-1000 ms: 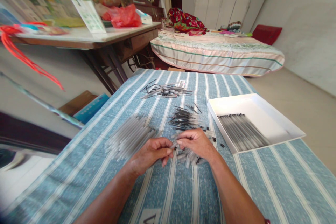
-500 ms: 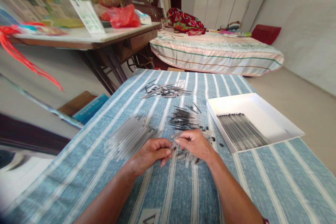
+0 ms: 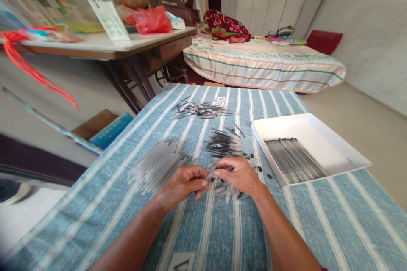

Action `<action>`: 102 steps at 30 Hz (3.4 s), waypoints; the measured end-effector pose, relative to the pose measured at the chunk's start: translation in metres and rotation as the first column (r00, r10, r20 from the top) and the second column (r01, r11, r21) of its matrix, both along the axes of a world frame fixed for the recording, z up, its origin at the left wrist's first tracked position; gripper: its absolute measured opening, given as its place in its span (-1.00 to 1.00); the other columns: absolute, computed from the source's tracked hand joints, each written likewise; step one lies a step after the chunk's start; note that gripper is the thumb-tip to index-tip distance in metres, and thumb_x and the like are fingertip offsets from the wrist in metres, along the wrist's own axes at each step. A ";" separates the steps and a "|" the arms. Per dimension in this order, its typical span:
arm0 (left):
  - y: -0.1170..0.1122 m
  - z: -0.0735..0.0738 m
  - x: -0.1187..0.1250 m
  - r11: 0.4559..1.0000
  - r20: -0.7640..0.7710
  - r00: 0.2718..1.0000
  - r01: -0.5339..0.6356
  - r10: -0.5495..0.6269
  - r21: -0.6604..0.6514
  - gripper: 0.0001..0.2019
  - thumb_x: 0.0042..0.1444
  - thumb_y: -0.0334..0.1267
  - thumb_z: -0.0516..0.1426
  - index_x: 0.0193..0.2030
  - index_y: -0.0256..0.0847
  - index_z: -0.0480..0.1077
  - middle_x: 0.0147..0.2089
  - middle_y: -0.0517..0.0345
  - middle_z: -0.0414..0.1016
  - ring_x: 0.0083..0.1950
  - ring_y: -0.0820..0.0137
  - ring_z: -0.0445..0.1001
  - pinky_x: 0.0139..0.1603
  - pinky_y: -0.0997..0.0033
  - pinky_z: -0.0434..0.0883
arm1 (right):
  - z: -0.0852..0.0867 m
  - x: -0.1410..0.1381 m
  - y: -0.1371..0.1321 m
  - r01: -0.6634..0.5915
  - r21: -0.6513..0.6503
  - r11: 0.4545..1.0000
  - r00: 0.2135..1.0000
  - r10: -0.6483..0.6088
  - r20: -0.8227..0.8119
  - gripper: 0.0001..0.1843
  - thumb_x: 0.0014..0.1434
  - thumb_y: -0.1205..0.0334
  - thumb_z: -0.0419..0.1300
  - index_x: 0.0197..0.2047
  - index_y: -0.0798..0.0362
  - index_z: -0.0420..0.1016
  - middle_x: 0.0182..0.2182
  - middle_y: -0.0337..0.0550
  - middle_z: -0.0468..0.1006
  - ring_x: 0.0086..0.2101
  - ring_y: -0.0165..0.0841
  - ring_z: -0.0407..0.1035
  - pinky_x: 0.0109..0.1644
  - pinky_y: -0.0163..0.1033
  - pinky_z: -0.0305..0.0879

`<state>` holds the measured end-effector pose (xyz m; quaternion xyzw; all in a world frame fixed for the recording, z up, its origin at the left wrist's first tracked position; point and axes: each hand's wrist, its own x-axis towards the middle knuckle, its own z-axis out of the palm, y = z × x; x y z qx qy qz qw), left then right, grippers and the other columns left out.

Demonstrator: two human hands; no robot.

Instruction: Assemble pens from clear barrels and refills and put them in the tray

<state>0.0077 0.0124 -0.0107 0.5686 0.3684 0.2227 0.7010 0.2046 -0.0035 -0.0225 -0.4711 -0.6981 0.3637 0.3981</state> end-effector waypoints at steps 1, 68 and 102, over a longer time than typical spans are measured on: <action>0.000 0.000 0.000 1.000 -0.004 1.000 0.001 -0.001 0.002 -0.90 -0.05 -0.31 0.16 -0.44 -0.33 0.38 -0.60 0.25 0.34 -0.61 0.56 0.28 -0.55 0.53 0.21 | 0.000 0.000 0.000 -0.009 0.012 1.000 1.000 0.009 0.022 -0.78 0.09 0.11 0.17 -0.45 0.09 0.46 -0.56 -0.25 0.45 -0.50 -0.43 0.30 -0.41 -0.36 0.18; 0.000 -0.002 0.001 1.000 -0.043 0.999 0.009 -0.008 0.018 -0.91 -0.06 -0.32 0.14 -0.43 -0.33 0.36 -0.61 0.29 0.31 -0.61 0.56 0.28 -0.55 0.53 0.20 | -0.006 -0.005 0.004 -0.054 0.214 0.975 0.997 0.065 -0.042 -0.79 0.14 0.19 0.15 -0.47 0.08 0.47 -0.44 -0.10 0.51 -0.30 -0.32 0.40 -0.18 -0.22 0.31; -0.002 -0.004 0.005 0.966 -0.174 0.977 -0.080 0.124 0.244 -0.93 -0.07 -0.34 0.12 -0.48 -0.29 0.39 -0.62 0.26 0.35 -0.57 0.52 0.27 -0.54 0.54 0.16 | -0.006 -0.005 0.003 0.010 0.120 0.993 0.997 -0.001 -0.072 -0.85 0.12 0.20 0.16 -0.40 0.06 0.48 -0.37 -0.12 0.56 -0.29 -0.32 0.42 -0.16 -0.22 0.32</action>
